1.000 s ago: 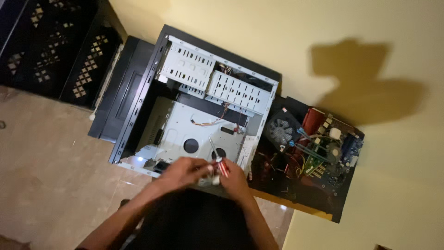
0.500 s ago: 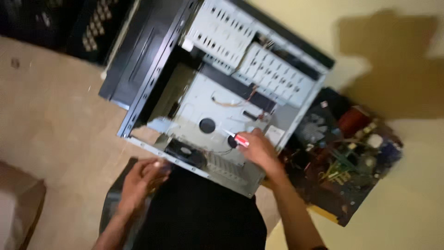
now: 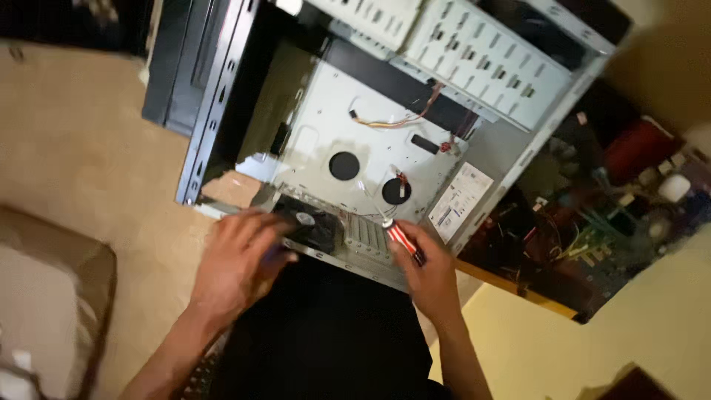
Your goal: The person unscrews and removes the power supply unit and an optical drive from a computer case using a screwdriver and by hand.
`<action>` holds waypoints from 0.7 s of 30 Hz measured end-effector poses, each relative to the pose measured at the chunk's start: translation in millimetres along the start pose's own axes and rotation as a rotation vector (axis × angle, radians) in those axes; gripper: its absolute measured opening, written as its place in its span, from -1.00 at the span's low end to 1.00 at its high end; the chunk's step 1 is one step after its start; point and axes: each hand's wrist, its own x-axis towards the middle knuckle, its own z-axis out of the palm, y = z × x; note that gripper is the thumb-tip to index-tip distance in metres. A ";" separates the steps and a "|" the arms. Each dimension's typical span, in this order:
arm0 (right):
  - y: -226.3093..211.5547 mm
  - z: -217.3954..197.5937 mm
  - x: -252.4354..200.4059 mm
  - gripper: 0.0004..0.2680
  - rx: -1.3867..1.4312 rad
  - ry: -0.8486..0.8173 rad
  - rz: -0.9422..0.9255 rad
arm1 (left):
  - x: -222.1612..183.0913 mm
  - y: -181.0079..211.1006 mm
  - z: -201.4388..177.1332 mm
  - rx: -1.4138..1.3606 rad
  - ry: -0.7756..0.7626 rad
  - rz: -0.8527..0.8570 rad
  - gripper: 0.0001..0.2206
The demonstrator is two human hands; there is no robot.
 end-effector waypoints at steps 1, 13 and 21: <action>12.6 2.0 -7.1 -0.73 0.019 0.028 -0.003 | 12.4 1.7 -0.3 0.010 0.002 0.033 -0.62; 25.0 144.1 -159.7 -0.68 1.026 0.736 0.273 | 102.4 2.4 -9.3 -0.135 -1.057 0.365 -0.49; 1.5 313.9 -167.1 -0.74 1.039 1.046 0.260 | 102.5 13.6 -10.2 -0.381 -1.109 0.414 -0.51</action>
